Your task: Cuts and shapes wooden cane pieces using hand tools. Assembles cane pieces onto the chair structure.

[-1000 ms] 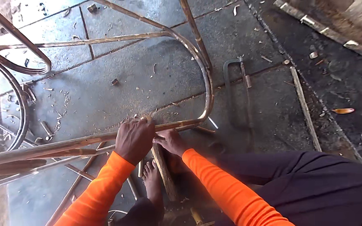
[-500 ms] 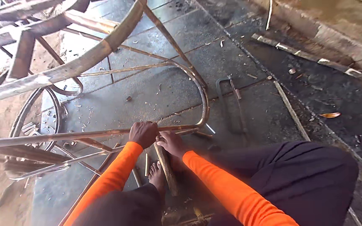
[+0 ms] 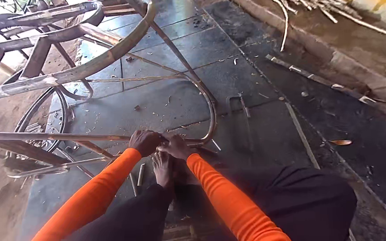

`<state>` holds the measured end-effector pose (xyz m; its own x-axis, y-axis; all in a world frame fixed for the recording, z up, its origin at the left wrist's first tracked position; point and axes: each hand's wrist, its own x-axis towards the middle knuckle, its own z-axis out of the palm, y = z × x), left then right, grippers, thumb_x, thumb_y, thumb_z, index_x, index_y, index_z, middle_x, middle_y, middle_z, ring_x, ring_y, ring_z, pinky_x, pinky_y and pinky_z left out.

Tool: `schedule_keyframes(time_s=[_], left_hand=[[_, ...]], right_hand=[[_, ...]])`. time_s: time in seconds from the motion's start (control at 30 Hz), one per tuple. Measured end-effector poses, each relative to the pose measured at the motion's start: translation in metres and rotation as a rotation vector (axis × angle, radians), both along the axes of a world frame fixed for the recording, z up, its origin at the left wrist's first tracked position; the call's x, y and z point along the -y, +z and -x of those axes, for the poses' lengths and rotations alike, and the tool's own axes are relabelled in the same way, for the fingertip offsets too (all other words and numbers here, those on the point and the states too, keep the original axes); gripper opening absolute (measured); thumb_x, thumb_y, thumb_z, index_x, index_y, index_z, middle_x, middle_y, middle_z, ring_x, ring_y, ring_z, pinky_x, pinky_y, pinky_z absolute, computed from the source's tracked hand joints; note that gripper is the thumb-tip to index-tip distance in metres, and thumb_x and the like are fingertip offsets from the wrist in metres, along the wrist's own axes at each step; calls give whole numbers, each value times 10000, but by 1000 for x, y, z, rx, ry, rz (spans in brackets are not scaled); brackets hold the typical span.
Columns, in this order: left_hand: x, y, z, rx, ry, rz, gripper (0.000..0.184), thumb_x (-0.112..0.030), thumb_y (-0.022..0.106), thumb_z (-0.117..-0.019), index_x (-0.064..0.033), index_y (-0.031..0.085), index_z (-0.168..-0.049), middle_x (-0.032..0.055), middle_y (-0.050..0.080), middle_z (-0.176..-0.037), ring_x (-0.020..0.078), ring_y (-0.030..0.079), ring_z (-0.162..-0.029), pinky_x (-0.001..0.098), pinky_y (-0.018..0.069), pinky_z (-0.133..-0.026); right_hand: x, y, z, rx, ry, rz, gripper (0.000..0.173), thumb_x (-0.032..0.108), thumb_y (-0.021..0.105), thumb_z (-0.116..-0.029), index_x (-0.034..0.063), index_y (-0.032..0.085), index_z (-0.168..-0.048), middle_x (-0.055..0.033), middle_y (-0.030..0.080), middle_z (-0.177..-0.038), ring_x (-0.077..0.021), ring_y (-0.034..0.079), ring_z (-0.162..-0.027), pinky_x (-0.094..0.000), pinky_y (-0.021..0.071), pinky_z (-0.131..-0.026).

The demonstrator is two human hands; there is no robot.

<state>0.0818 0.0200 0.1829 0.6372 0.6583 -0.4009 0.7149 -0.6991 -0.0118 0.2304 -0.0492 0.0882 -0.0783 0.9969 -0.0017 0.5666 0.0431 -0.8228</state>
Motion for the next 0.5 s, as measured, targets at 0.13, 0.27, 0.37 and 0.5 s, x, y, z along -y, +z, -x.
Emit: schedule_keyframes(time_s=[0.13,0.27,0.37,0.5], left_hand=[[7,-1,1,41,-1,13,269,-411,604,-1007,-194,723,-1111,57,736,-1081,289,713,-966,567,551,-832],[17,-6,-7,59,-22,14,263,-371,606,-1008,-162,718,-1124,83,730,-1079,300,711,-980,562,558,-841],[11,-4,-15,60,-54,18,240,-321,627,-988,-153,712,-1138,93,718,-1085,315,704,-979,579,553,-827],[15,-4,-6,114,-92,10,266,-329,648,-992,-210,718,-1220,70,725,-1196,318,693,-1090,622,526,-929]], right_hand=[[5,-9,1,0,-36,-103,504,275,790,-894,119,658,-1355,-73,732,-1211,-236,685,-1123,-545,491,-1035],[13,-18,-11,-48,-38,-147,443,173,781,-895,62,679,-1311,-114,736,-1195,-243,700,-1119,-509,532,-1022],[8,-11,-21,-44,-28,-101,429,189,780,-903,60,680,-1300,-106,737,-1180,-206,699,-1117,-461,543,-1032],[16,2,-24,-27,23,-2,556,326,789,-909,89,624,-1385,-113,691,-1293,-217,656,-1211,-461,510,-1087]])
